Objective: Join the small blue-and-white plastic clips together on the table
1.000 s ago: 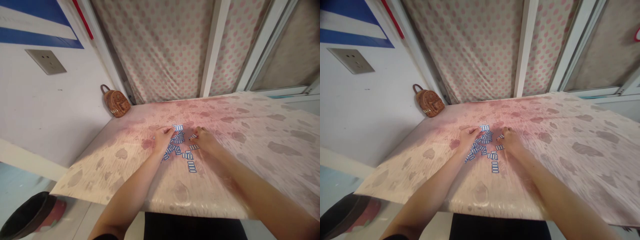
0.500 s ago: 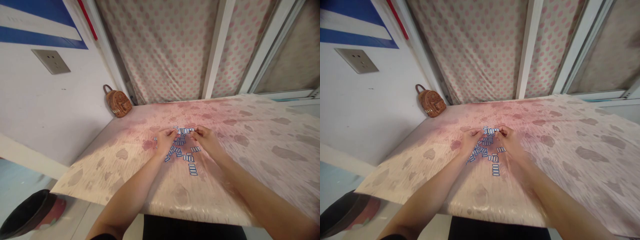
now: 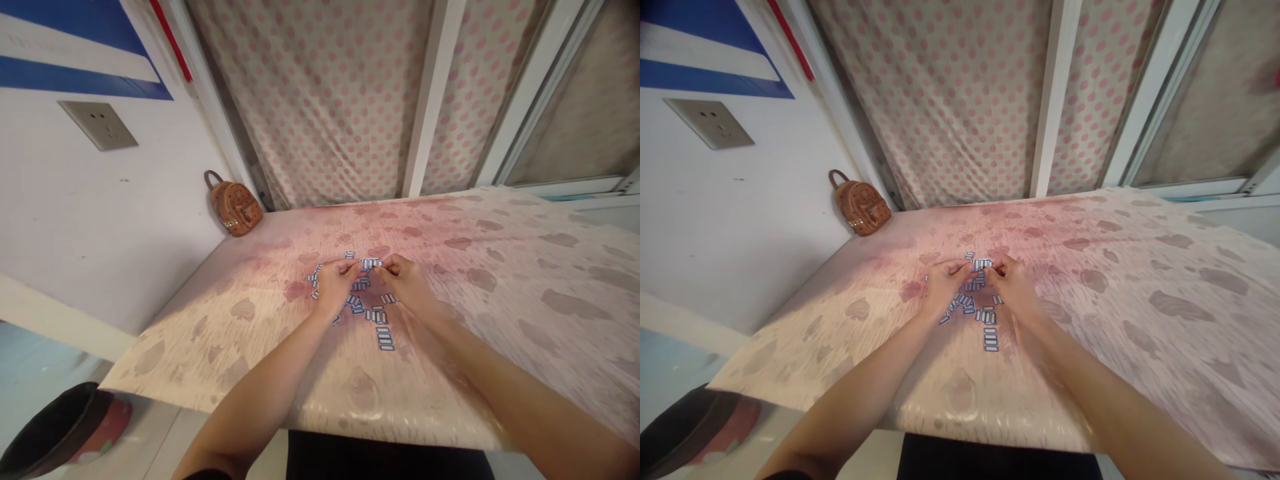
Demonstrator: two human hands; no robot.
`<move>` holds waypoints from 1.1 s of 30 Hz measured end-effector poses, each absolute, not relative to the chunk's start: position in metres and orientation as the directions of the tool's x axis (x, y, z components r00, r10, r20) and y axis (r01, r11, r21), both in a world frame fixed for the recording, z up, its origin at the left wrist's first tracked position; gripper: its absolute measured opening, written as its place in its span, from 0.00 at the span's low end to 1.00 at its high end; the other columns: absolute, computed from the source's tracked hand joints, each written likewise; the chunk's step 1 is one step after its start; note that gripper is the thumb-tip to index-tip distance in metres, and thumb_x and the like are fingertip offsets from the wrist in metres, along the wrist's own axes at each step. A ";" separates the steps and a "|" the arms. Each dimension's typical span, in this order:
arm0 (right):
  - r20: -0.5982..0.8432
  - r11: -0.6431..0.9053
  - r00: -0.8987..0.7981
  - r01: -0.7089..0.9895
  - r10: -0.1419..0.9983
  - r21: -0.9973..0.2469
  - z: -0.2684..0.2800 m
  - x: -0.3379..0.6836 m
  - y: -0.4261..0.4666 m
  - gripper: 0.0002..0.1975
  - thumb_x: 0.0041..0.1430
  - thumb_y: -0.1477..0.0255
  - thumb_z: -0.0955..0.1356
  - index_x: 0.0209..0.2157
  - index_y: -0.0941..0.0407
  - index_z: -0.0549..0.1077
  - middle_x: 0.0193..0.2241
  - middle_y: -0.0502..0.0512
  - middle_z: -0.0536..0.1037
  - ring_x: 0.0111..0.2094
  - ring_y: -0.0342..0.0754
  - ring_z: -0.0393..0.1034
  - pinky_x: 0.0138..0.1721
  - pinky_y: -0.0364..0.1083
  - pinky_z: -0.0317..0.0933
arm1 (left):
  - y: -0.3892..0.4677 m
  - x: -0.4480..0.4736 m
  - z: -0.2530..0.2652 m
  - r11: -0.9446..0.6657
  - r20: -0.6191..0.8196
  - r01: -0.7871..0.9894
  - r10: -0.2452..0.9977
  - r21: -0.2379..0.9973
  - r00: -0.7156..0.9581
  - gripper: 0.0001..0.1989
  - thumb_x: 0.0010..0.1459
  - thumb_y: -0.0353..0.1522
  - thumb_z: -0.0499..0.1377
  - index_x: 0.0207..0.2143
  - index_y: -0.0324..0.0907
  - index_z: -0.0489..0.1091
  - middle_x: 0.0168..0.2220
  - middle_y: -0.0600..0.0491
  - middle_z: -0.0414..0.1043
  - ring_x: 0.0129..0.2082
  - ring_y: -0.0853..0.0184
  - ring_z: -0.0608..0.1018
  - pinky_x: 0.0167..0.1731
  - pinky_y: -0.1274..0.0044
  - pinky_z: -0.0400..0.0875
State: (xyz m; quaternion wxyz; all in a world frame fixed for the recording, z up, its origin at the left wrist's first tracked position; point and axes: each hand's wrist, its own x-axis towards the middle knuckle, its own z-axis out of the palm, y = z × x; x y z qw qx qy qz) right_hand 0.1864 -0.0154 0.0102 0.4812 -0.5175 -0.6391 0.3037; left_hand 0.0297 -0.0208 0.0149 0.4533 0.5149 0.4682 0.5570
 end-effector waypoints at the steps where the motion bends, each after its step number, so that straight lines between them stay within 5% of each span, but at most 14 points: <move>1: 0.302 0.284 -0.007 0.362 0.953 -0.888 0.009 0.186 -0.016 0.10 0.54 0.62 0.66 0.26 0.54 0.67 0.18 0.47 0.72 0.21 0.45 0.66 0.26 0.44 0.55 | -0.021 0.030 0.014 -0.154 0.153 -0.024 0.987 0.988 -0.054 0.05 0.57 0.29 0.63 0.34 0.37 0.79 0.32 0.48 0.82 0.32 0.63 0.84 0.33 0.75 0.77; 15: 0.339 0.335 -0.062 0.403 0.939 -0.852 0.002 0.188 -0.013 0.09 0.57 0.63 0.66 0.28 0.53 0.66 0.21 0.47 0.70 0.23 0.45 0.65 0.26 0.44 0.55 | -0.022 0.030 0.017 -0.102 0.100 -0.049 0.994 0.994 -0.030 0.06 0.55 0.31 0.65 0.33 0.37 0.79 0.31 0.48 0.81 0.32 0.63 0.83 0.33 0.76 0.77; 17: 0.376 0.357 -0.046 0.438 0.925 -0.825 0.004 0.189 -0.013 0.08 0.57 0.64 0.67 0.34 0.54 0.68 0.22 0.47 0.70 0.24 0.45 0.65 0.26 0.44 0.56 | -0.022 0.029 0.019 -0.078 0.076 -0.065 0.996 0.995 -0.040 0.06 0.55 0.31 0.64 0.33 0.37 0.79 0.31 0.48 0.81 0.32 0.64 0.83 0.33 0.77 0.76; 22: 0.438 0.455 -0.165 0.526 0.884 -0.719 0.018 0.193 -0.020 0.23 0.57 0.70 0.66 0.55 0.51 0.68 0.34 0.51 0.71 0.30 0.46 0.67 0.33 0.45 0.62 | -0.021 0.024 0.024 -0.018 0.014 -0.087 0.998 0.996 -0.056 0.06 0.55 0.30 0.63 0.33 0.37 0.79 0.31 0.48 0.81 0.31 0.65 0.83 0.29 0.79 0.73; 28: 0.473 0.526 -0.249 0.539 0.845 -0.657 0.027 0.194 -0.022 0.16 0.58 0.72 0.64 0.47 0.51 0.74 0.37 0.54 0.74 0.34 0.47 0.69 0.37 0.46 0.63 | -0.021 0.021 0.025 0.016 -0.018 -0.124 1.000 0.992 -0.013 0.06 0.55 0.31 0.64 0.33 0.37 0.79 0.31 0.48 0.81 0.30 0.66 0.82 0.31 0.79 0.73; 31: 0.421 0.451 -0.196 0.575 0.886 -0.682 0.024 0.202 -0.015 0.15 0.57 0.71 0.66 0.47 0.52 0.72 0.34 0.52 0.75 0.32 0.47 0.70 0.35 0.46 0.63 | -0.019 0.019 0.025 0.021 -0.027 -0.119 0.998 0.993 -0.051 0.05 0.55 0.30 0.64 0.32 0.38 0.79 0.29 0.49 0.81 0.31 0.66 0.82 0.32 0.79 0.74; 33: 0.343 0.360 -0.165 0.675 0.925 -0.644 0.019 0.213 -0.009 0.08 0.54 0.70 0.68 0.38 0.53 0.73 0.29 0.52 0.75 0.30 0.47 0.69 0.32 0.45 0.61 | -0.017 0.017 0.025 0.003 -0.011 -0.097 0.997 0.995 -0.082 0.04 0.55 0.30 0.64 0.31 0.38 0.78 0.29 0.50 0.81 0.31 0.65 0.83 0.32 0.78 0.74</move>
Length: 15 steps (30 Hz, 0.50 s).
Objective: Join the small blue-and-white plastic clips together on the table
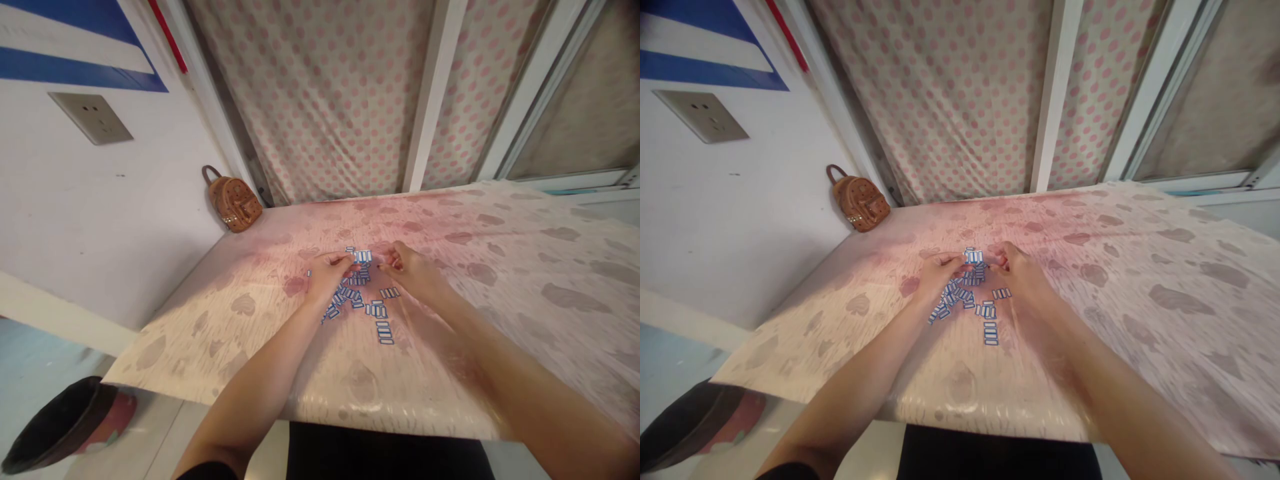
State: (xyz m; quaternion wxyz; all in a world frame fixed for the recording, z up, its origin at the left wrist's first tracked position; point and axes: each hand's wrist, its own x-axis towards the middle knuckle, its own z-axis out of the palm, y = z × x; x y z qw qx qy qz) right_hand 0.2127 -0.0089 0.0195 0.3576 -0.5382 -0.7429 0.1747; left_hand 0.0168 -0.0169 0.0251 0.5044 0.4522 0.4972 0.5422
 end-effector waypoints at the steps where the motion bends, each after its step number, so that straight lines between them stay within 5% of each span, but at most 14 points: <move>1: 0.277 0.315 -0.178 0.734 0.944 -0.602 0.017 0.218 -0.006 0.04 0.52 0.69 0.70 0.31 0.53 0.71 0.26 0.51 0.75 0.28 0.47 0.69 0.30 0.45 0.59 | -0.016 0.016 0.025 -0.008 0.000 -0.087 0.996 0.996 -0.095 0.04 0.55 0.30 0.63 0.31 0.38 0.78 0.29 0.50 0.81 0.31 0.65 0.83 0.31 0.78 0.74; 4: 0.110 0.271 -0.249 0.834 0.962 -0.481 0.009 0.231 -0.003 0.11 0.44 0.68 0.74 0.22 0.53 0.67 0.22 0.51 0.73 0.24 0.48 0.67 0.25 0.45 0.54 | -0.013 0.013 0.022 -0.025 0.017 -0.074 0.993 0.997 -0.115 0.04 0.55 0.29 0.63 0.31 0.38 0.78 0.29 0.50 0.81 0.31 0.64 0.83 0.32 0.77 0.74; 7: 0.106 0.328 -0.316 0.819 0.943 -0.471 0.005 0.232 -0.004 0.10 0.40 0.72 0.74 0.23 0.53 0.68 0.23 0.51 0.74 0.24 0.47 0.67 0.25 0.45 0.54 | -0.011 0.012 0.020 -0.028 0.019 -0.074 0.993 0.997 -0.115 0.04 0.55 0.29 0.64 0.31 0.38 0.78 0.30 0.49 0.81 0.32 0.64 0.83 0.34 0.76 0.75; 15: 0.045 0.350 -0.374 0.812 0.926 -0.466 0.011 0.224 -0.012 0.08 0.45 0.74 0.70 0.23 0.52 0.66 0.23 0.52 0.74 0.24 0.48 0.66 0.25 0.46 0.54 | -0.014 0.013 0.021 -0.036 0.030 -0.047 0.994 0.998 -0.107 0.04 0.55 0.29 0.63 0.30 0.38 0.78 0.30 0.50 0.81 0.32 0.64 0.83 0.31 0.77 0.74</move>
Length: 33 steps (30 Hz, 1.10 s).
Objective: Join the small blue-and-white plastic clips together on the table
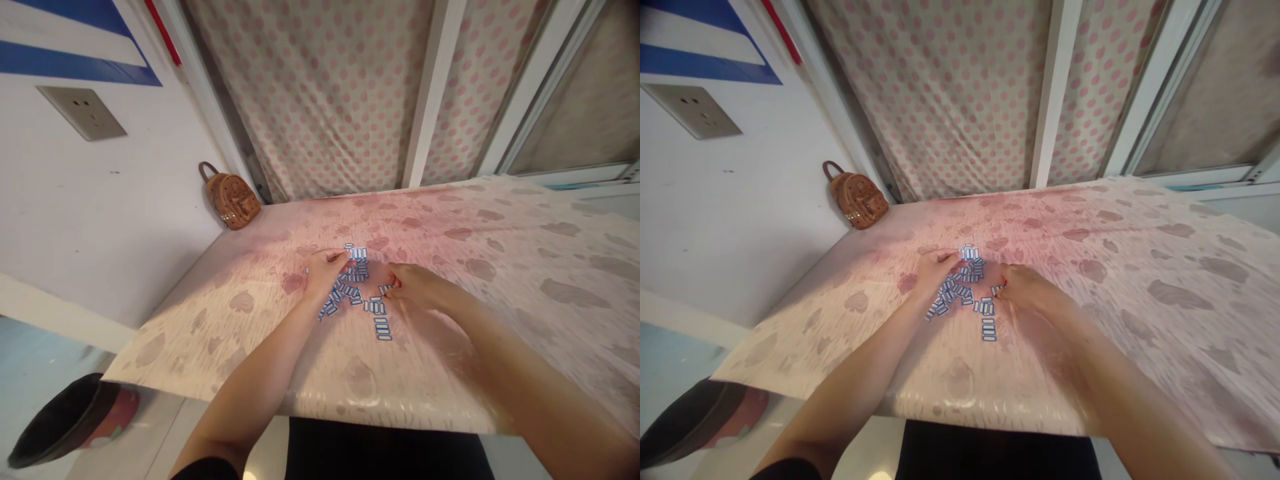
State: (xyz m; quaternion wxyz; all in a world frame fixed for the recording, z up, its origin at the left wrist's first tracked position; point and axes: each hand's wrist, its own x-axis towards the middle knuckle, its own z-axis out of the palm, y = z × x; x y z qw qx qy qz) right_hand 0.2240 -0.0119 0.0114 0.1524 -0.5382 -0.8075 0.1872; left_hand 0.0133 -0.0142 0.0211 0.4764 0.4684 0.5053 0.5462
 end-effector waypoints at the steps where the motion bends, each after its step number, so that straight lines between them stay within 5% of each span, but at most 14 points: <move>1: 0.056 0.360 -0.377 0.815 0.924 -0.454 0.012 0.224 -0.012 0.08 0.45 0.73 0.70 0.23 0.53 0.66 0.24 0.53 0.74 0.24 0.48 0.67 0.25 0.46 0.54 | -0.014 0.013 0.021 -0.035 0.030 -0.048 0.994 0.998 -0.105 0.04 0.55 0.29 0.63 0.30 0.38 0.78 0.30 0.50 0.81 0.32 0.64 0.83 0.31 0.78 0.74; 14: 0.112 0.412 -0.436 0.692 0.893 -0.593 0.011 0.222 -0.011 0.13 0.46 0.80 0.66 0.34 0.51 0.74 0.30 0.52 0.80 0.29 0.50 0.72 0.29 0.45 0.57 | -0.013 0.013 0.022 -0.022 0.017 -0.036 0.994 0.999 -0.108 0.03 0.55 0.29 0.63 0.30 0.39 0.78 0.28 0.51 0.80 0.30 0.64 0.83 0.32 0.77 0.74; 24: 0.419 0.408 -0.119 0.567 0.900 -0.716 0.031 0.213 -0.013 0.09 0.56 0.66 0.65 0.27 0.54 0.74 0.30 0.54 0.76 0.30 0.48 0.68 0.34 0.46 0.60 | -0.010 0.013 0.017 -0.022 0.017 -0.040 0.994 0.999 -0.109 0.04 0.55 0.30 0.64 0.30 0.38 0.78 0.29 0.50 0.80 0.30 0.64 0.82 0.32 0.77 0.74; 28: 0.324 0.338 -0.098 0.350 0.941 -0.874 0.033 0.210 -0.015 0.12 0.54 0.61 0.67 0.26 0.54 0.72 0.23 0.51 0.74 0.26 0.47 0.67 0.31 0.46 0.60 | -0.010 0.015 0.014 -0.022 0.017 -0.037 0.992 0.999 -0.123 0.04 0.55 0.29 0.63 0.30 0.38 0.78 0.28 0.50 0.80 0.30 0.65 0.82 0.30 0.79 0.73; 33: 0.141 0.148 -0.165 0.028 0.976 -0.989 0.033 0.201 -0.019 0.15 0.50 0.58 0.72 0.30 0.55 0.70 0.28 0.55 0.79 0.28 0.46 0.72 0.33 0.46 0.66 | -0.014 0.020 0.012 -0.083 0.078 -0.043 0.990 0.996 -0.116 0.06 0.56 0.30 0.63 0.33 0.37 0.79 0.31 0.49 0.81 0.32 0.64 0.82 0.30 0.78 0.73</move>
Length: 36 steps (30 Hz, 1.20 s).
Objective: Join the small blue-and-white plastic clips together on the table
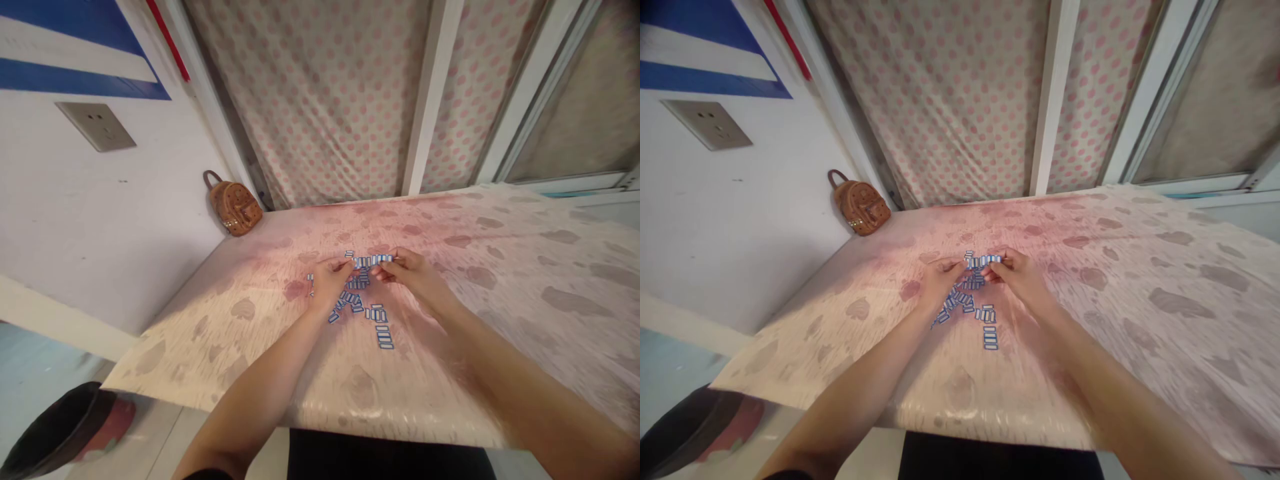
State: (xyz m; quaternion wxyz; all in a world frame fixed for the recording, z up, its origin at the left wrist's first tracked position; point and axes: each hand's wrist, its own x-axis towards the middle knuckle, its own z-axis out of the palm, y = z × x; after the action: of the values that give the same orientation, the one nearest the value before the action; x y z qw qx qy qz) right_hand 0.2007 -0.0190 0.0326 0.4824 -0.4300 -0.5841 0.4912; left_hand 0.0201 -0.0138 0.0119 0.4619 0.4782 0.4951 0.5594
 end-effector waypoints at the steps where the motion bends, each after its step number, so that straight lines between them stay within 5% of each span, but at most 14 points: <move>1: 0.134 0.142 -0.179 0.028 0.975 -0.990 0.031 0.199 -0.019 0.16 0.50 0.57 0.72 0.30 0.55 0.70 0.27 0.55 0.79 0.27 0.46 0.72 0.31 0.46 0.66 | -0.015 0.021 0.012 -0.097 0.092 -0.039 0.990 0.995 -0.107 0.06 0.56 0.30 0.63 0.33 0.37 0.79 0.31 0.49 0.81 0.32 0.64 0.83 0.31 0.78 0.74; 7: 0.255 0.273 -0.098 0.311 0.962 -0.910 0.022 0.196 -0.018 0.15 0.52 0.60 0.68 0.20 0.55 0.66 0.17 0.48 0.68 0.21 0.43 0.62 0.24 0.44 0.53 | -0.021 0.027 0.017 -0.105 0.102 -0.048 0.993 0.993 -0.067 0.06 0.57 0.30 0.62 0.34 0.38 0.79 0.33 0.49 0.82 0.34 0.63 0.83 0.33 0.77 0.75; 14: 0.295 0.296 -0.070 0.430 0.953 -0.853 0.023 0.191 -0.023 0.16 0.52 0.58 0.65 0.19 0.53 0.61 0.16 0.45 0.61 0.20 0.42 0.56 0.24 0.44 0.47 | -0.022 0.031 0.014 -0.098 0.095 -0.069 0.994 0.993 -0.051 0.06 0.56 0.30 0.63 0.35 0.37 0.79 0.33 0.48 0.82 0.34 0.62 0.84 0.34 0.75 0.77; 32: 0.319 0.330 -0.097 0.413 0.943 -0.849 0.013 0.188 -0.021 0.16 0.54 0.59 0.65 0.20 0.54 0.61 0.17 0.46 0.63 0.20 0.42 0.57 0.24 0.44 0.48 | -0.023 0.032 0.014 -0.115 0.117 -0.074 0.993 0.991 0.016 0.08 0.55 0.32 0.64 0.35 0.36 0.80 0.32 0.48 0.81 0.31 0.65 0.82 0.34 0.77 0.76; 36: 0.386 0.349 -0.038 0.518 0.922 -0.781 0.014 0.192 -0.020 0.11 0.53 0.63 0.69 0.35 0.54 0.70 0.24 0.48 0.69 0.24 0.45 0.63 0.26 0.44 0.56 | -0.024 0.030 0.020 -0.074 0.073 -0.070 0.997 0.995 -0.022 0.07 0.55 0.31 0.64 0.34 0.37 0.80 0.30 0.49 0.81 0.29 0.67 0.82 0.29 0.80 0.74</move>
State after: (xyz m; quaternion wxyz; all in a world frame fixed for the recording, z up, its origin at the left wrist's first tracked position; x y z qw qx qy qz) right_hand 0.1919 -0.0205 0.0141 0.4528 -0.5253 -0.6851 0.2229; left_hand 0.0296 -0.0241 0.0196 0.4939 0.4952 0.4680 0.5402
